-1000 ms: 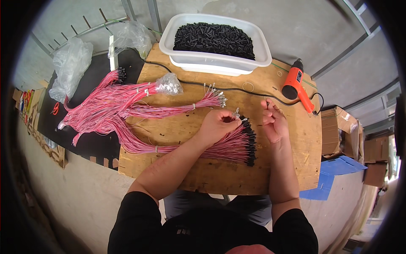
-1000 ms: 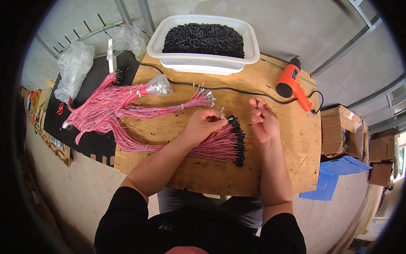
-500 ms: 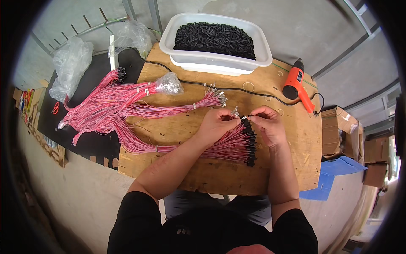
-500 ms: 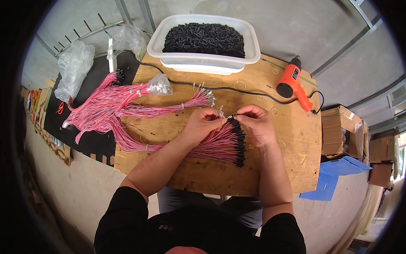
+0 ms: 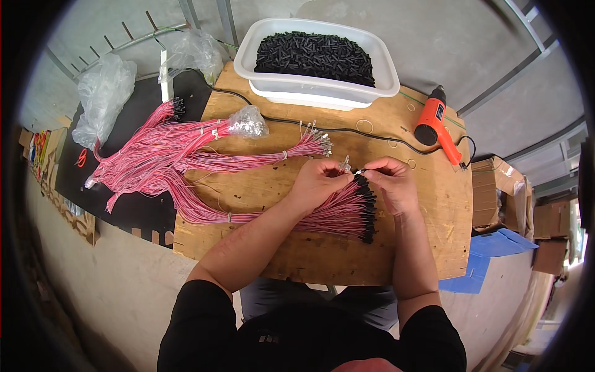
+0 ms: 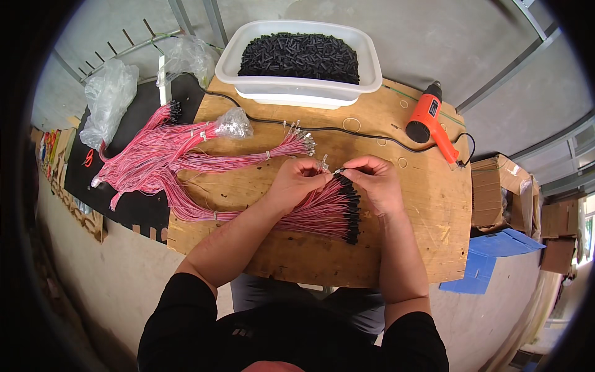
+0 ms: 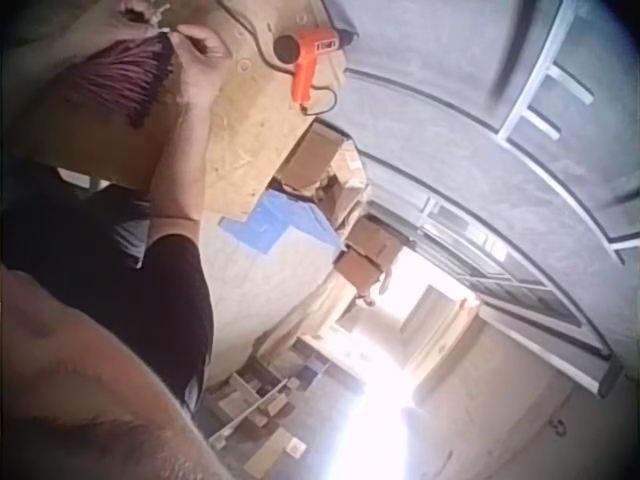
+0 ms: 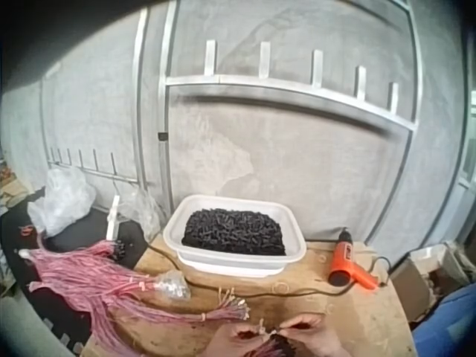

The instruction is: Inserting connector pins and components into housings to assemble wire harnesses.

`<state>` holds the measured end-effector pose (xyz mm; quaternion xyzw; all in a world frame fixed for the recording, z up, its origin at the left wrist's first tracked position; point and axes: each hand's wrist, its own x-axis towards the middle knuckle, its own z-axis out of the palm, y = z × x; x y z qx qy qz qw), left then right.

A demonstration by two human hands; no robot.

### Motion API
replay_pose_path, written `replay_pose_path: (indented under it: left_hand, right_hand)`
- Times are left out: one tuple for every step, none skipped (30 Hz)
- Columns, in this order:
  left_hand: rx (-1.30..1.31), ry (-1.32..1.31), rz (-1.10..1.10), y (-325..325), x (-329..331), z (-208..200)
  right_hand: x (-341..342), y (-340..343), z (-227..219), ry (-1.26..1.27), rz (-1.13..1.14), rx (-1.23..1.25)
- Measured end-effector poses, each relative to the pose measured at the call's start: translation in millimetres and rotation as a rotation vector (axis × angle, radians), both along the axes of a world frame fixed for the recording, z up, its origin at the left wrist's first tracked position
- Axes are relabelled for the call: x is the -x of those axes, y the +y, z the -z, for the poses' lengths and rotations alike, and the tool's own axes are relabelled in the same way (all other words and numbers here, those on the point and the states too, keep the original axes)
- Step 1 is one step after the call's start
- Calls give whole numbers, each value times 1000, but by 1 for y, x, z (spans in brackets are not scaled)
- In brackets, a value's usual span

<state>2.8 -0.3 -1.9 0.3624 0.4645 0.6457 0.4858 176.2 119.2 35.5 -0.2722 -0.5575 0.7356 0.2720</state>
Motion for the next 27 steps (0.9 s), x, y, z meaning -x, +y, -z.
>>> replay_pose_path:
  left_hand:
    - [0,0,0,0,0,1]
    - [0,-4,8,0,1,2]
    - [1,-8,16,0,1,3]
    - [1,-7,16,0,1,4]
    - [-6,8,14,0,1,4]
    - [-12,24,12,0,2,4]
    - [-12,24,11,0,2,4]
    - [0,25,12,0,1,3]
    - [13,26,13,-1,1,2]
    - [13,26,13,0,1,2]
    - [24,28,18,-1,2,1]
    - [36,29,23,-1,2,1]
    - [36,29,23,-1,2,0]
    - [36,26,21,-1,2,-1]
    - [36,22,19,-1,2,-1]
    - [36,23,19,-2,2,-2]
    - [38,4,21,-2,2,-2]
    - [39,-14,22,-2,2,-2]
    - [39,-14,23,-2,2,-2]
    - [35,-16,22,-2,1,-3]
    - [31,-18,21,-2,1,-3]
    - [31,-18,22,-2,1,-3]
    - [29,-11,20,-2,2,-3]
    - [27,-5,19,-2,2,-3]
    - [27,-5,19,-2,2,-3]
    - [28,-9,19,-2,1,-3]
    - [28,-12,19,-2,1,-3]
  right_hand:
    - [0,1,1,-3,8,-13]
    - [0,1,2,-5,15,-25]
    - [0,1,2,-5,15,-25]
    - [0,1,1,-2,17,-26]
    - [0,0,1,0,18,-27]
    - [0,0,1,0,18,-27]
    - [0,0,2,16,10,-34]
    - [0,0,2,32,3,-42]
    - [0,0,3,31,3,-42]
    - [-1,1,4,31,-4,-52]
    - [-1,1,4,32,-11,-61]
    - [-1,2,5,32,-11,-61]
    - [-2,2,6,30,-15,-80]
    - [-2,3,6,29,-19,-99]
    - [-2,3,6,29,-20,-98]
    - [-1,3,6,24,-20,-97]
    - [-2,3,5,19,-20,-96]
    - [-2,3,5,19,-20,-96]
    - [-2,2,5,17,-19,-112]
    - [-2,2,5,17,-18,-128]
    - [-2,2,5,17,-18,-128]
    - [-2,3,6,14,-17,-142]
    - [-2,3,7,12,-15,-156]
    - [-1,2,6,12,-15,-156]
    - [-1,2,4,16,-16,-171]
    - [-1,1,3,20,-17,-186]
    - [-1,1,2,20,-17,-186]
